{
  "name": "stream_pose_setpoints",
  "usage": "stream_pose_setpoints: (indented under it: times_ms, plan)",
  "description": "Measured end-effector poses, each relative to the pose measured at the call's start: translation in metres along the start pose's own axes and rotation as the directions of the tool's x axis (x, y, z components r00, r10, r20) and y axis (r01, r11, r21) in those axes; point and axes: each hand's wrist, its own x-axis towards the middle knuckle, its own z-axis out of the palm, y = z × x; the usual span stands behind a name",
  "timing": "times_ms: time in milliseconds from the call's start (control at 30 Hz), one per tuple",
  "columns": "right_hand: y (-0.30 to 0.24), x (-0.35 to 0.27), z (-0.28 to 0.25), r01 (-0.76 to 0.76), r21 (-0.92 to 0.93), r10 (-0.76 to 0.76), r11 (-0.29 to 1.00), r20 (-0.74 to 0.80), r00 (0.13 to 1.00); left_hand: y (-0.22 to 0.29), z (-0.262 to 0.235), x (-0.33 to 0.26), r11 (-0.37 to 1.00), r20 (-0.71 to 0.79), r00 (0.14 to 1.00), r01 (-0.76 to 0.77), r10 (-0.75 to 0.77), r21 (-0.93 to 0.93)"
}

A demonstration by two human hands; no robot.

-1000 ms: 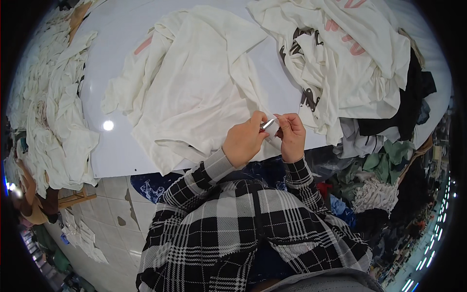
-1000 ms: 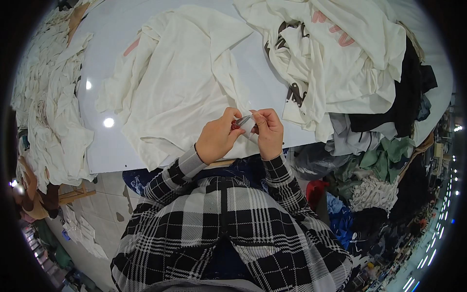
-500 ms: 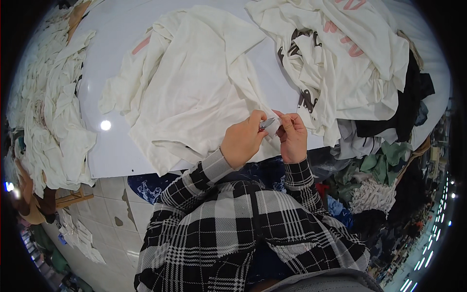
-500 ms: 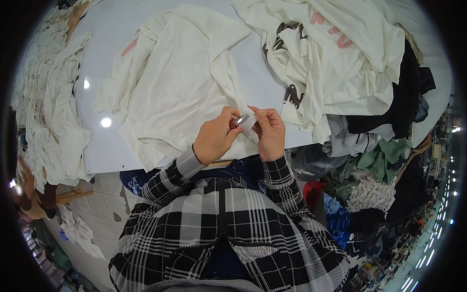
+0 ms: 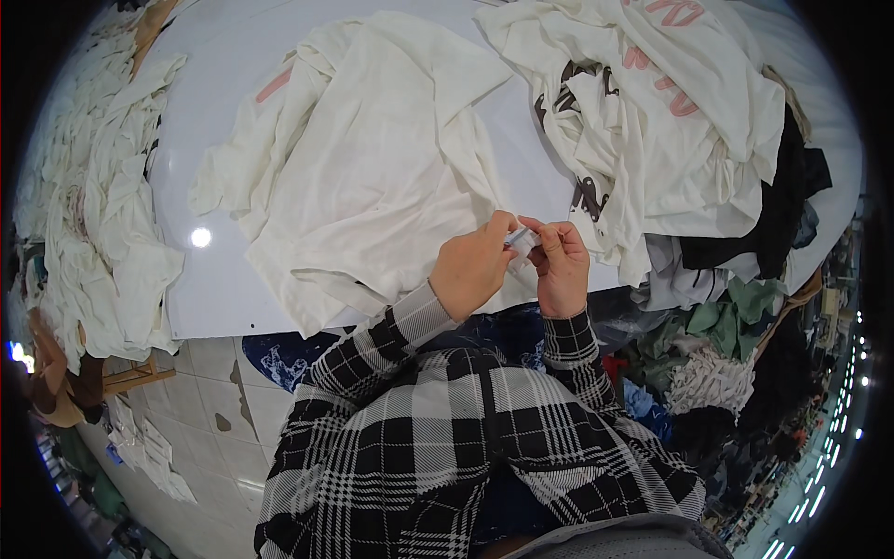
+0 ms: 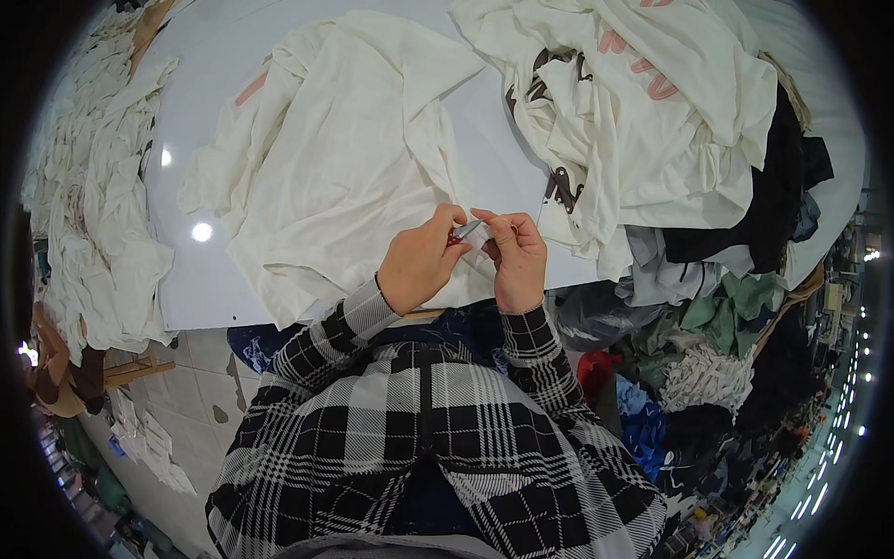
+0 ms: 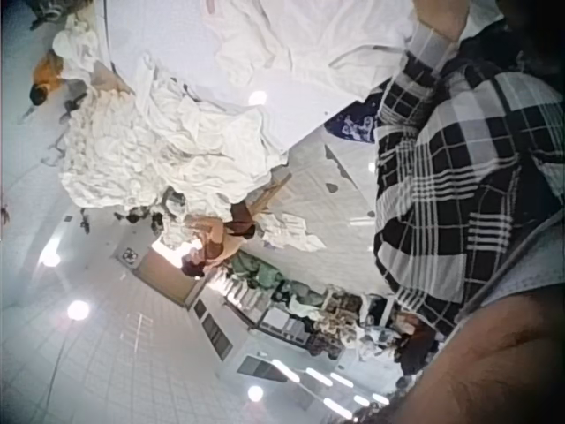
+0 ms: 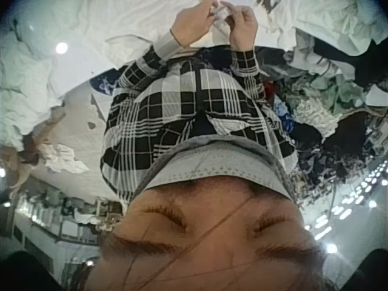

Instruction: Trimming loose threads from white t-shirts using small snips.

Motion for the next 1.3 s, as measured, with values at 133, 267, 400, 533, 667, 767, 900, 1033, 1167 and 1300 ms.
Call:
stream_pose_setpoints:
  times_ms: [133,267,400,533,667,767,900,1033,1167,1300]
  plan:
    - [0.003,-0.003,-0.007,0.066,-0.014,-0.066,0.998,-0.014,0.998,-0.016,-0.008,-0.001,0.969,-0.145,0.983,0.078,-0.114,-0.234]
    - [0.009,-0.009,-0.034,0.183,-0.220,-0.217,0.958,-0.141,0.966,-0.051,-0.013,-0.007,0.953,-0.200,0.957,0.155,-0.210,-0.258]
    - [0.003,-0.042,-0.086,0.163,-0.489,-0.289,0.857,-0.195,0.937,-0.069,-0.015,-0.016,0.920,-0.216,0.930,0.217,-0.296,-0.328]
    - [-0.008,-0.099,-0.152,0.052,-0.948,0.101,-0.313,0.021,0.995,-0.063,-0.019,-0.008,0.919,-0.184,0.933,0.243,-0.309,-0.312]
    - [-0.019,-0.106,-0.123,0.114,-0.984,-0.123,-0.135,0.131,0.984,-0.049,-0.002,0.017,0.939,-0.120,0.961,0.210,-0.250,-0.272]
    - [-0.018,-0.073,-0.107,0.101,-0.852,-0.133,0.513,0.038,0.990,-0.039,0.025,0.028,0.969,-0.130,0.987,0.058,-0.091,-0.239]
    - [0.003,-0.020,-0.078,0.221,-0.668,-0.370,0.711,-0.088,0.925,-0.003,0.062,0.025,0.998,-0.110,0.993,0.037,-0.041,-0.042]
    - [0.010,0.019,-0.065,0.363,-0.906,-0.515,0.216,0.210,0.831,-0.031,0.092,0.024,0.994,-0.149,0.987,0.068,-0.054,0.088]
    - [0.014,0.045,-0.078,0.319,-0.875,-0.324,0.363,0.202,0.924,-0.056,0.081,0.024,1.000,-0.245,0.969,0.020,-0.015,0.021]
    - [-0.018,0.052,-0.043,0.097,-0.540,0.005,0.836,0.185,0.983,-0.059,0.032,0.024,0.864,-0.133,0.925,0.272,-0.357,-0.424]
